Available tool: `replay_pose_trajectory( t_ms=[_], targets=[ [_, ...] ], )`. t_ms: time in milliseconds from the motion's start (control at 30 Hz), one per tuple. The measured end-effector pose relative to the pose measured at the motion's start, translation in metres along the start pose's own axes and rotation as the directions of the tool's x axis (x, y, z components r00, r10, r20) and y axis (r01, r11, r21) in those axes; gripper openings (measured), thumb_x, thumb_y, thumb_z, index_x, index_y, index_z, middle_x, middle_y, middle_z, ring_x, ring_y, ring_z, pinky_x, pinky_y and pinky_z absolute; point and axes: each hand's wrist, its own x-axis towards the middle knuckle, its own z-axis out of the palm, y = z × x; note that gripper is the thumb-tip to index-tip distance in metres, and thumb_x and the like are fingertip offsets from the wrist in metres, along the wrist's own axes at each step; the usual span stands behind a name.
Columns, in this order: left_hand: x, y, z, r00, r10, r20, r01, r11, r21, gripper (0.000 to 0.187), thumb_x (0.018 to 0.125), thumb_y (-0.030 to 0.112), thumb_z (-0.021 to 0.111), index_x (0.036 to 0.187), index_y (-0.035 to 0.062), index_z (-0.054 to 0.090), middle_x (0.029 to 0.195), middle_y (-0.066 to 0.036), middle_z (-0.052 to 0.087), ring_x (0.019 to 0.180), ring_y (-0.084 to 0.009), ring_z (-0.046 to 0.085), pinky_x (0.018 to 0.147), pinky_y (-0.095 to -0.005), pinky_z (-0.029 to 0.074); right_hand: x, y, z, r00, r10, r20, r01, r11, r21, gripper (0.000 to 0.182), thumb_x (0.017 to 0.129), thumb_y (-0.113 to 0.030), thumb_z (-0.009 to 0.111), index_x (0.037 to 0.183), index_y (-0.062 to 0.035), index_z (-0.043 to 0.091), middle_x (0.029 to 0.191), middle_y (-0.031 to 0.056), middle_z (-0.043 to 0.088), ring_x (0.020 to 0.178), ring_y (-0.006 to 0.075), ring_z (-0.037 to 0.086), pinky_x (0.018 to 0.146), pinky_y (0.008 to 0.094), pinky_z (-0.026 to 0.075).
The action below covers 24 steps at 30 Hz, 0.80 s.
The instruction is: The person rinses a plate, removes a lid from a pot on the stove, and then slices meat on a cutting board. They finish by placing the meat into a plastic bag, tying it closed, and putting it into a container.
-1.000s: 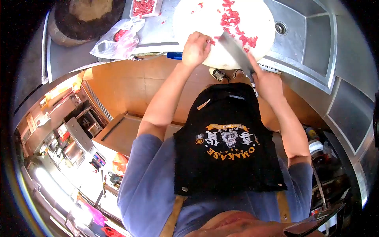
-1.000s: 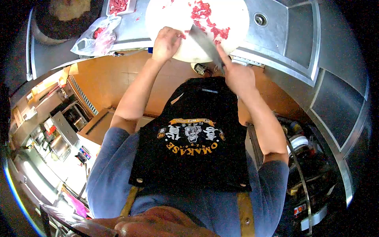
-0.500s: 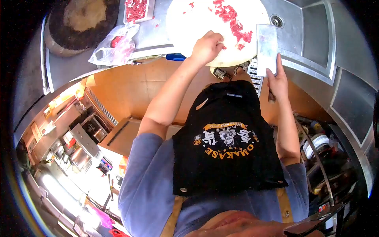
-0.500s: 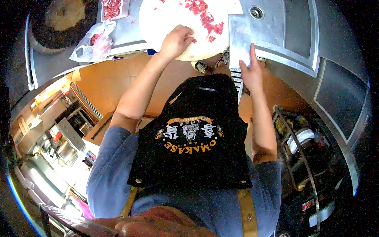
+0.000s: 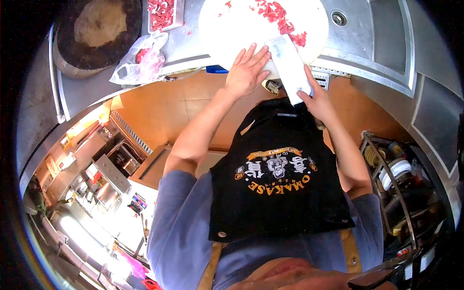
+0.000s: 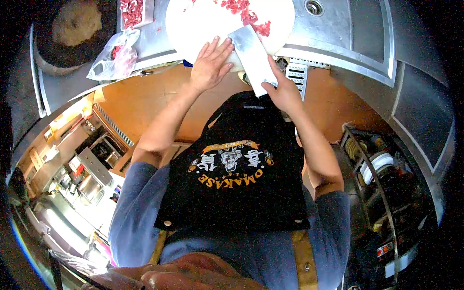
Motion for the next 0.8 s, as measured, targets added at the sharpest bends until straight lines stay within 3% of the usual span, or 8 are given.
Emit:
replay_pose_trajectory(
  t_ms=[167,233,267,333,400,467,533,800],
  targets=[
    [-0.003,-0.001,-0.008,0.995,0.015,0.096,-0.020,0.998,0.056,0.062,0.098,0.044,0.053,0.151,0.0147,0.039,0.159,-0.004,0.032,0.149,-0.0314,0.022,0.121,-0.0480,0.018,0.020,-0.016,-0.001,0.995,0.085,0.054,-0.083,0.996,-0.026,0.080,0.090,-0.024,0.069,0.156,-0.0314,0.025,0.129,0.0220,0.062,0.107,0.0349,0.067,0.091,0.0372,0.051],
    [-0.004,-0.002,-0.009,0.992,0.021,0.122,-0.029,0.997,0.065,0.064,0.098,0.045,0.052,0.152,0.0155,0.036,0.160,-0.003,0.031,0.150,-0.0310,0.021,0.121,-0.0481,0.017,0.032,-0.014,0.004,0.993,-0.114,-0.006,0.114,0.993,0.038,0.079,0.091,-0.023,0.068,0.156,-0.0294,0.025,0.130,0.0223,0.061,0.111,0.0333,0.065,0.094,0.0373,0.050],
    [-0.005,-0.002,-0.010,0.989,0.017,0.149,-0.030,0.996,0.083,0.065,0.098,0.047,0.051,0.153,0.0157,0.035,0.161,-0.003,0.029,0.150,-0.0306,0.019,0.122,-0.0482,0.015,0.030,-0.014,0.002,0.994,-0.112,-0.006,0.112,0.993,0.038,0.079,0.091,-0.023,0.068,0.156,-0.0294,0.025,0.130,0.0223,0.061,0.111,0.0333,0.065,0.094,0.0373,0.050],
    [-0.006,-0.002,-0.010,0.984,0.014,0.176,-0.032,0.994,0.101,0.066,0.098,0.048,0.051,0.153,0.0160,0.034,0.161,-0.003,0.028,0.150,-0.0302,0.018,0.122,-0.0482,0.014,0.019,-0.020,-0.004,0.988,0.089,0.129,-0.099,0.992,0.072,0.078,0.091,-0.022,0.068,0.156,-0.0274,0.025,0.131,0.0229,0.060,0.116,0.0322,0.063,0.096,0.0372,0.048],
    [-0.007,-0.002,-0.009,0.975,-0.008,0.222,-0.015,0.995,0.101,0.070,0.097,0.052,0.050,0.154,0.0164,0.031,0.162,-0.003,0.025,0.151,-0.0296,0.015,0.123,-0.0483,0.010,0.005,-0.001,0.001,0.995,-0.085,0.056,0.081,0.994,0.073,0.077,0.091,-0.022,0.068,0.156,-0.0269,0.026,0.132,0.0231,0.060,0.117,0.0323,0.062,0.097,0.0370,0.048],
    [-0.008,-0.003,-0.012,0.975,-0.017,0.220,-0.005,0.995,0.099,0.071,0.096,0.053,0.050,0.155,0.0165,0.031,0.162,-0.002,0.024,0.151,-0.0292,0.014,0.123,-0.0481,0.009,0.009,0.009,0.003,0.989,-0.147,0.024,0.145,0.988,0.051,0.077,0.090,-0.022,0.068,0.156,-0.0275,0.027,0.132,0.0232,0.060,0.118,0.0338,0.062,0.098,0.0362,0.047],
    [-0.009,-0.001,-0.012,0.974,-0.013,0.226,-0.007,0.996,0.090,0.072,0.096,0.054,0.050,0.155,0.0165,0.031,0.163,-0.002,0.023,0.152,-0.0288,0.013,0.123,-0.0480,0.008,0.025,-0.012,-0.002,0.991,0.007,0.131,-0.012,0.999,0.038,0.077,0.090,-0.025,0.068,0.155,-0.0288,0.027,0.132,0.0238,0.059,0.119,0.0351,0.061,0.099,0.0362,0.047],
    [-0.022,0.004,-0.009,0.980,-0.066,0.186,0.051,0.995,0.085,0.070,0.094,0.048,0.056,0.153,0.0156,0.035,0.161,-0.003,0.027,0.151,-0.0309,0.015,0.122,-0.0498,0.010,0.021,-0.001,0.001,0.990,-0.059,0.125,0.062,0.998,-0.025,0.074,0.092,-0.029,0.067,0.154,-0.0361,0.027,0.127,0.0246,0.062,0.112,0.0373,0.063,0.096,0.0387,0.049]
  ],
)
